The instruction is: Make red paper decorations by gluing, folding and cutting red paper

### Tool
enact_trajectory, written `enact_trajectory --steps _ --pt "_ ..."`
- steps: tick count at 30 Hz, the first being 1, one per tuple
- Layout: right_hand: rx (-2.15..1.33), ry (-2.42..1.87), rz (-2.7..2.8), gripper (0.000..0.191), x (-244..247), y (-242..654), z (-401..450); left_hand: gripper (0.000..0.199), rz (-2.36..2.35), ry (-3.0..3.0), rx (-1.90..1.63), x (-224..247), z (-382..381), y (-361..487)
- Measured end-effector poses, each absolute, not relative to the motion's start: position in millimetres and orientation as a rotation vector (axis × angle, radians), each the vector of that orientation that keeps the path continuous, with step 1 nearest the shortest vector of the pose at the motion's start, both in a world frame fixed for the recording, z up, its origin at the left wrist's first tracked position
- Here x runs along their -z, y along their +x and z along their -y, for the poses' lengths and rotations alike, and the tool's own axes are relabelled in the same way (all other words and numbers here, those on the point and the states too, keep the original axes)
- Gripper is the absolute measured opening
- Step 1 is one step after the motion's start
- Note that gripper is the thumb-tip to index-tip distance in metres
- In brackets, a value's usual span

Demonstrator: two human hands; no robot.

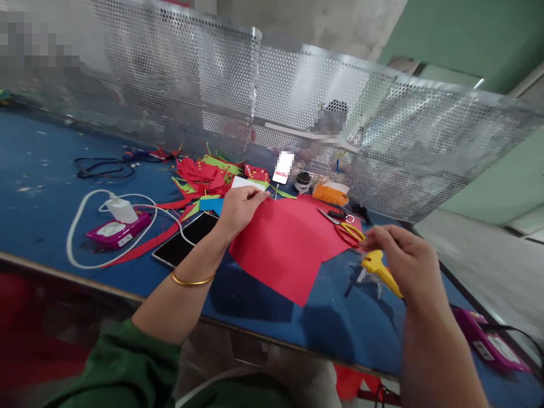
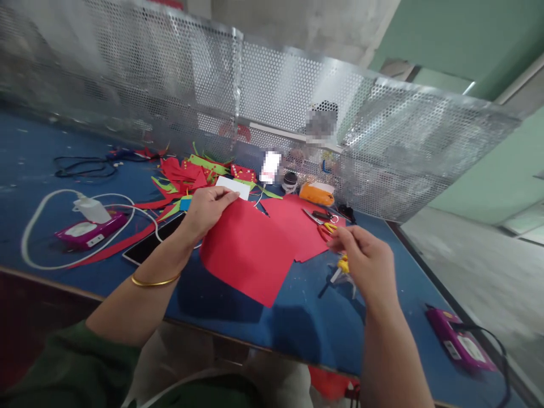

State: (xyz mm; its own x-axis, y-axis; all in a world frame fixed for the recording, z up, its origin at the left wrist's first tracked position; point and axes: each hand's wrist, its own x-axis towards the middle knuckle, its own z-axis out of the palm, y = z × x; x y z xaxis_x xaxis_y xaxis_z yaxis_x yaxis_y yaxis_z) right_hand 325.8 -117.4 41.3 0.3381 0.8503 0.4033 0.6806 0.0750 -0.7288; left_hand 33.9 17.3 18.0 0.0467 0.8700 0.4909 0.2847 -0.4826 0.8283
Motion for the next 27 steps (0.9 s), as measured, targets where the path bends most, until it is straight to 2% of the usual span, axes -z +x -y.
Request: enact_trajectory --steps 3,8,15,19,24,27 --pt "-0.180 -1.571 1.634 0.033 -42.3 293.5 102.7 0.030 -1.045 1.903 -1.347 -16.3 -9.2 43.1" --pt "-0.621 -1.423 1.896 0.036 -15.6 262.0 60.4 0.031 -0.941 1.874 -1.252 -8.9 -2.2 52.2" --pt "-0.528 -1.351 1.805 0.041 2.8 267.9 47.3 0.027 -0.825 1.704 -1.219 -7.9 -0.5 55.1" --pt "-0.607 -1.313 1.790 0.032 4.0 262.1 51.5 0.028 -0.815 1.616 -1.233 -5.7 3.3 59.4" --pt "-0.671 -1.365 1.686 0.032 1.2 268.7 58.3 0.027 -0.993 1.696 -1.321 -2.9 -2.5 57.5" --pt "-0.711 -1.362 1.548 0.030 -5.0 279.7 61.5 0.034 -1.026 1.484 -1.419 -7.3 -9.1 51.2"
